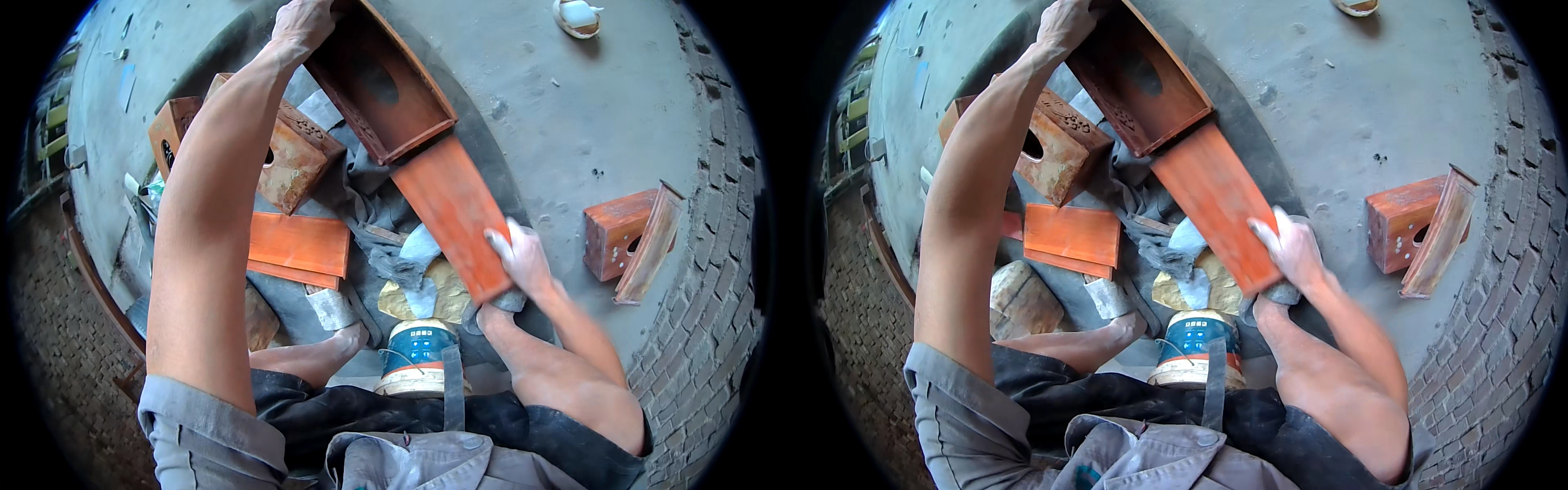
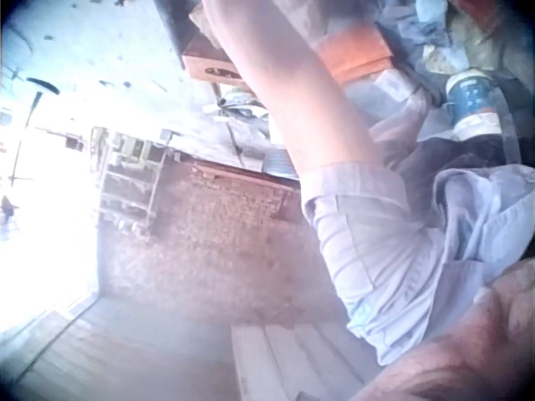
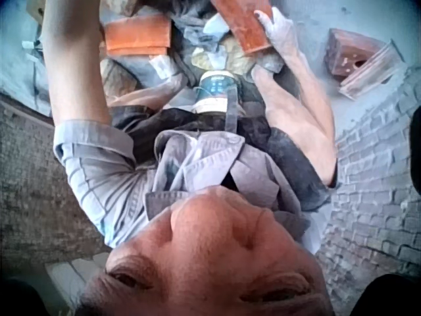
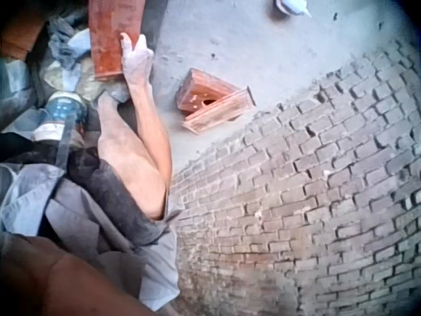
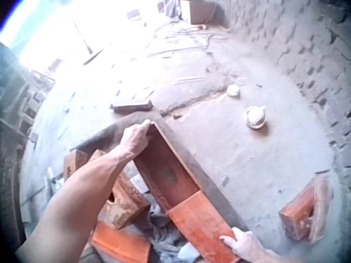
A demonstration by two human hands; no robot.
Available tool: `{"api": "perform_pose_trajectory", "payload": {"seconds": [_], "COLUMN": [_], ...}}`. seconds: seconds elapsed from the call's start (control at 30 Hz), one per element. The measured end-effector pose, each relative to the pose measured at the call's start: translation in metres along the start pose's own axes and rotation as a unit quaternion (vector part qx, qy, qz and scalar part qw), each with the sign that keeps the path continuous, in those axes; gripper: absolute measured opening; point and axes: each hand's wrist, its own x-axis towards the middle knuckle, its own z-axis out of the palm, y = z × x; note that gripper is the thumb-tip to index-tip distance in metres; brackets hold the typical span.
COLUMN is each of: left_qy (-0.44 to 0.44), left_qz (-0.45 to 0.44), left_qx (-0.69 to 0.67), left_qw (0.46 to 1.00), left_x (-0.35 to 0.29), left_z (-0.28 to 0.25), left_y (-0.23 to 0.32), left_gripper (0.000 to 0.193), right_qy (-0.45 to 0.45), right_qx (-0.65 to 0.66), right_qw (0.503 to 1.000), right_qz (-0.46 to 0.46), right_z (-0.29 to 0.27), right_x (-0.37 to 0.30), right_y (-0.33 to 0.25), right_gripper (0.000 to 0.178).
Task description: The person sits on the floor and assembles several small wooden boxes by hand. They pick up individual pieces, align them, and fit them together to form the box structure.
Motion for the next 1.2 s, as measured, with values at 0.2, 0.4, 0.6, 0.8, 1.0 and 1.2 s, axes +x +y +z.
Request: {"api": "perform_pose_trajectory", "payload": {"seconds": [0.2, 0.4, 0.6, 0.8, 1.0, 1.2], "left_qy": [-0.032, 0.108, 0.046, -0.16, -0.192, -0.2], "left_qz": [0.01, 0.135, 0.048, -0.102, -0.102, -0.144], "left_qx": [0.043, -0.022, -0.247, -0.068, -0.022, -0.091], "left_qw": [0.999, 0.985, 0.967, 0.979, 0.976, 0.965], "left_x": [0.0, -0.023, -0.251, -0.403, -0.417, -0.427], "left_z": [-0.013, -0.052, -0.129, -0.058, -0.017, -0.032], "left_y": [-0.007, 0.006, 0.031, 0.103, 0.098, 0.102], "left_gripper": [0.032, 0.051, 0.017, 0.061, 0.035, 0.019], "right_qy": [0.002, -0.049, 0.169, -0.028, -0.138, -0.261], "right_qx": [0.094, -0.084, -0.246, 0.076, 0.099, 0.259], "right_qw": [0.988, 0.984, 0.943, 0.978, 0.982, 0.917], "right_qz": [0.126, 0.151, -0.144, -0.19, -0.078, 0.152], "right_z": [-0.015, -0.013, -0.008, 0.066, 0.076, 0.071], "right_x": [-0.008, 0.009, 0.015, 0.004, -0.007, 0.006], "right_y": [-0.029, -0.009, -0.032, -0.076, -0.078, -0.09], "right_gripper": [0.034, 0.032, 0.032, 0.019, 0.016, 0.038]}}
